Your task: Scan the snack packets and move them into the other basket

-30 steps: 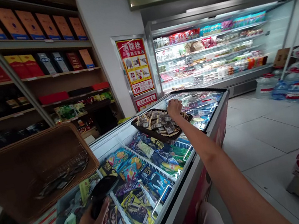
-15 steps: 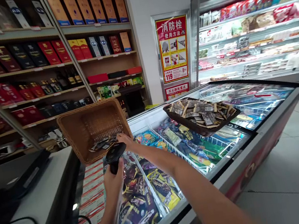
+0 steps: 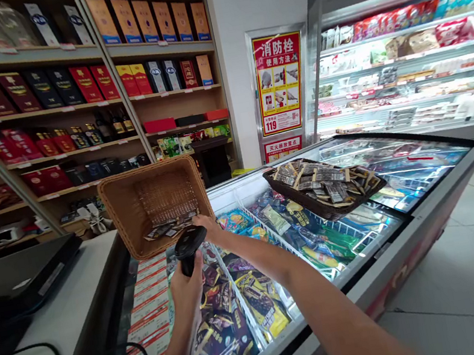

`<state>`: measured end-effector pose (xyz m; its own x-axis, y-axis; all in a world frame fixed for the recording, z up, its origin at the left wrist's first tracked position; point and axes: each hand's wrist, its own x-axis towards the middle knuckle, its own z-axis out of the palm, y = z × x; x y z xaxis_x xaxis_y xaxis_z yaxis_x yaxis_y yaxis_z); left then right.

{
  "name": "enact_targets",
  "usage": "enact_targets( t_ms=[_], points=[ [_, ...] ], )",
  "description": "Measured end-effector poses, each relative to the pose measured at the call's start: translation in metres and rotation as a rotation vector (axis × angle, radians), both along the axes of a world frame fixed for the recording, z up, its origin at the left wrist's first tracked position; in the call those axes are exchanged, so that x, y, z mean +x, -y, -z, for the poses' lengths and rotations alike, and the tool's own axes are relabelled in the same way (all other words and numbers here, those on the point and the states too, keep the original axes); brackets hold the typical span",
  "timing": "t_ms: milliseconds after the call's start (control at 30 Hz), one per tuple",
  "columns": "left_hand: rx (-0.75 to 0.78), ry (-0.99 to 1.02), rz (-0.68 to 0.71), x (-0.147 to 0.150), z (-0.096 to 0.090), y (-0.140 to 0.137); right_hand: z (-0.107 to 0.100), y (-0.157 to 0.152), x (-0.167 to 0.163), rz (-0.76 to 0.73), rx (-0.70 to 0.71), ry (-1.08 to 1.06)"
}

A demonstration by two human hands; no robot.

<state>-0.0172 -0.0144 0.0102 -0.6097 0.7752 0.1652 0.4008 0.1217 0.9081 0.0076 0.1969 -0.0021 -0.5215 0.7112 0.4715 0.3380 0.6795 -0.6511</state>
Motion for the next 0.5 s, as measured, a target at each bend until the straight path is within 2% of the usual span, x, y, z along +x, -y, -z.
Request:
enact_targets(
  t_ms=[133,200,300,400,500],
  points=[
    [0.024,0.018,0.003,0.006,0.000,-0.001,0.010,0.013,0.068,0.025,-0.005,-0.102],
    [0.033,0.044,0.025,0.009,0.002,-0.003,0.015,0.017,0.104,0.109,-0.051,-0.177],
    [0.049,0.128,0.075,0.012,0.004,-0.006,0.023,0.020,0.150,0.317,-0.106,-0.300],
    [0.017,0.199,0.158,0.015,0.004,-0.008,0.027,0.020,0.176,0.460,-0.186,-0.448],
    [-0.023,0.205,0.344,0.018,0.001,-0.007,0.024,0.015,0.186,0.427,-0.392,-0.651]
  ],
)
